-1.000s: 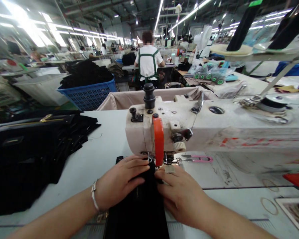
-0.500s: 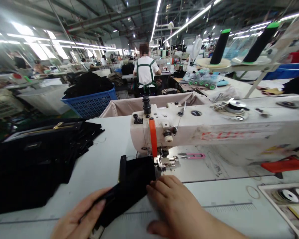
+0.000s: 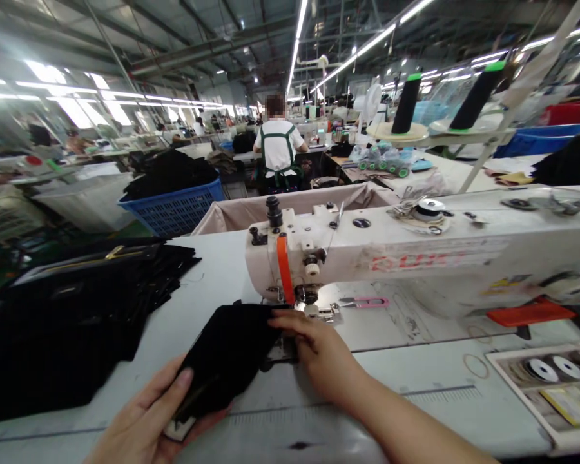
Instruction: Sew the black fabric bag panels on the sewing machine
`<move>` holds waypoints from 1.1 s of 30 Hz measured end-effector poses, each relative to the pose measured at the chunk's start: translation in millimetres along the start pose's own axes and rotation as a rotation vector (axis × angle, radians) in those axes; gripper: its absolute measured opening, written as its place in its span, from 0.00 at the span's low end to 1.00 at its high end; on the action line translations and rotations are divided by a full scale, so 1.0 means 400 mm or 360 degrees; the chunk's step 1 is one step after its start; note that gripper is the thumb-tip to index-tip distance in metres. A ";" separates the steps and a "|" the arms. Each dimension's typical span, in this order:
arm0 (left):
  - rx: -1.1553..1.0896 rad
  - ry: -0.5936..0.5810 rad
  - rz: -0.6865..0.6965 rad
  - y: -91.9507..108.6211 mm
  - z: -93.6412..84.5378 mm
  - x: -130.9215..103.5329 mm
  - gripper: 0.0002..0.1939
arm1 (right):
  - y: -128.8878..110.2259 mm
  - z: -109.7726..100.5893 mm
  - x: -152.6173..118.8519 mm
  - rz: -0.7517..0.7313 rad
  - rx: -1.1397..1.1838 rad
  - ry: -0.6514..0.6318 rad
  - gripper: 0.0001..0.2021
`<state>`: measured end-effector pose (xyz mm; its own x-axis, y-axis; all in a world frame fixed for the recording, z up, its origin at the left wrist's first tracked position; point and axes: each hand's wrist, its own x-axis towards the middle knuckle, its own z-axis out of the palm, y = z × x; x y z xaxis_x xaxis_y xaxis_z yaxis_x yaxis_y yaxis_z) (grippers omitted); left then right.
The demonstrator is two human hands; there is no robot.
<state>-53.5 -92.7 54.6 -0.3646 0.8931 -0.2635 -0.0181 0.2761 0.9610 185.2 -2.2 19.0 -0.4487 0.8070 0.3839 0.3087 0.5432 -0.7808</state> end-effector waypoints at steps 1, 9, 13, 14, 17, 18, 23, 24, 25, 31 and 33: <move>-0.0184 0.0033 -0.0170 0.004 0.004 -0.002 0.20 | 0.011 0.001 0.009 -0.0037 -0.0090 -0.0030 0.30; 0.0793 -0.0243 0.0293 0.001 -0.065 0.022 0.23 | -0.003 -0.003 0.007 -0.0270 -0.0525 -0.0230 0.13; 0.2098 -0.0564 0.1429 0.013 -0.016 0.010 0.38 | -0.023 0.008 -0.080 -0.0578 -0.0835 -0.0211 0.08; 0.2264 -0.0628 0.1638 0.017 0.015 0.002 0.41 | -0.023 0.013 -0.104 -0.0647 -0.0865 -0.0159 0.10; 0.2422 -0.0826 0.2021 0.022 0.107 -0.015 0.37 | -0.019 0.025 -0.159 -0.0779 -0.0868 0.0062 0.15; 0.2404 -0.0897 0.2117 0.022 0.127 -0.017 0.34 | -0.018 0.027 -0.170 -0.0809 -0.0863 0.0121 0.18; 0.2273 -0.1140 0.2194 0.009 0.129 -0.007 0.28 | -0.023 0.022 -0.185 -0.0862 -0.0740 0.0222 0.17; 0.2279 -0.1146 0.2154 0.003 0.123 -0.005 0.28 | -0.024 0.022 -0.183 -0.0851 -0.0717 0.0246 0.17; 0.2270 -0.1140 0.2144 -0.005 0.117 -0.003 0.29 | -0.025 0.022 -0.182 -0.0820 -0.0695 0.0275 0.18; 0.2247 -0.0975 0.2237 -0.058 0.127 0.007 0.31 | -0.016 0.043 -0.186 -0.0690 -0.0656 0.0465 0.19; 0.2288 -0.0962 0.2260 -0.062 0.132 0.013 0.31 | -0.010 0.050 -0.191 -0.0698 -0.0725 0.0487 0.18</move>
<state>-5.7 -76.3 25.0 0.8010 0.5816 0.1421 0.5986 -0.7832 -0.1682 201.4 -70.7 -17.0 -0.3769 0.4838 0.7898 0.5040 0.8226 -0.2634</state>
